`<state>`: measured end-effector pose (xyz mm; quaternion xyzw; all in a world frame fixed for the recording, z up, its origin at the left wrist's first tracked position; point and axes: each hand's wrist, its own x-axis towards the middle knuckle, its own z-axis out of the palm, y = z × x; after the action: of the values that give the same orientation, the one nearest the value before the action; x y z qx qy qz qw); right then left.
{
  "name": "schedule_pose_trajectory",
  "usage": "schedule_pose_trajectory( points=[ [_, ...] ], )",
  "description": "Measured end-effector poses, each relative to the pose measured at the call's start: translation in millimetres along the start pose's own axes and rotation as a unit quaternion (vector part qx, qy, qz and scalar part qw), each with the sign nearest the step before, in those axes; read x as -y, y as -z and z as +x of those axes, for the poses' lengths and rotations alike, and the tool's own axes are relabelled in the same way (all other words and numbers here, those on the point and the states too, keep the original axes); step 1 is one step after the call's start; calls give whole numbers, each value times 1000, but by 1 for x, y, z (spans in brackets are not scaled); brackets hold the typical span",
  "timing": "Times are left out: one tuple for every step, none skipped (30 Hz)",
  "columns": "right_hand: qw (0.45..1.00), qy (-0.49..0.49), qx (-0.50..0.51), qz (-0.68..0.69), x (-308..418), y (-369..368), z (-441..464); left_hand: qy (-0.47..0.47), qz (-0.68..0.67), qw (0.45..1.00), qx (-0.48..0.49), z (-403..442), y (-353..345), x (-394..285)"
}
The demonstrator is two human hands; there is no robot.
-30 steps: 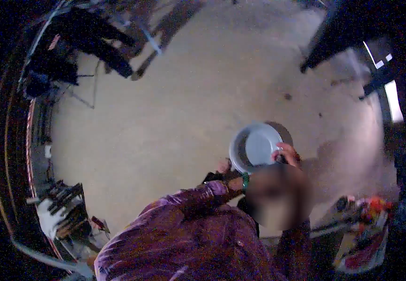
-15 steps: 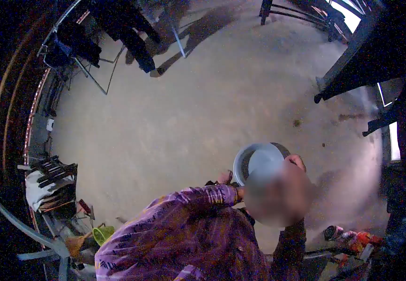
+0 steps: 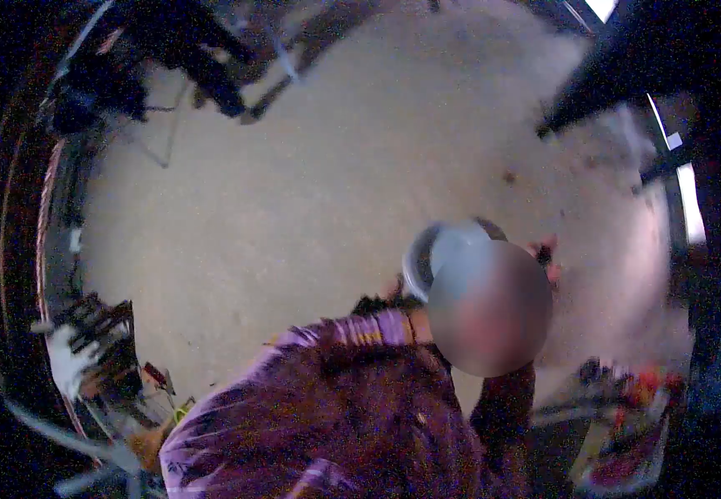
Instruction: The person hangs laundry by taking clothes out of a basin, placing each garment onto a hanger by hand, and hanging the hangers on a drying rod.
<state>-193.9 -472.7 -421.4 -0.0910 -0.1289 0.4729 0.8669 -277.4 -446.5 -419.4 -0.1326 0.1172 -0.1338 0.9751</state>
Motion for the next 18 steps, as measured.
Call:
schedule_pose_trajectory(
  points=[
    [1000,17,12,15,6,3,-2,33,33,999,6,-4,-4,-7],
    [999,42,6,9,14,6,-11,65,66,996,14,-7,-8,-15],
    [999,-18,-40,-26,20,-6,-9,108,91,990,-2,-3,-1,-24],
    [992,-80,-83,-54,27,-18,-7,150,121,981,-12,4,9,-28],
    [981,-61,-140,-117,30,-14,-6,204,104,972,50,2,4,-34],
    [970,-120,-146,-151,39,0,1,218,113,969,32,3,10,-40],
    [962,-136,-156,-176,43,5,3,175,231,956,-42,2,-4,-40],
    [955,-157,-157,-199,44,7,8,140,318,936,-65,5,-1,-41],
    [942,-147,-175,-245,44,9,9,55,452,890,-21,5,3,-43],
    [927,-140,-191,-290,43,12,12,-35,574,818,26,5,7,-45],
    [932,-131,-201,-273,43,19,7,-7,638,769,-37,8,8,-40],
    [932,-126,-205,-270,41,24,2,18,695,712,-97,14,9,-38],
    [924,-103,-228,-290,39,30,5,-49,726,680,-89,20,24,-43],
    [914,-81,-248,-310,39,36,6,-43,724,682,-91,29,33,-43],
    [900,-60,-275,-333,37,46,8,-130,795,588,-75,40,45,-46],
    [900,-60,-280,-329,35,52,10,-215,850,478,-56,48,57,-49],
    [881,-45,-324,-342,31,59,11,-178,825,515,-149,52,69,-54],
    [859,-29,-367,-355,28,66,13,-173,825,517,-149,56,80,-59]
  ],
)
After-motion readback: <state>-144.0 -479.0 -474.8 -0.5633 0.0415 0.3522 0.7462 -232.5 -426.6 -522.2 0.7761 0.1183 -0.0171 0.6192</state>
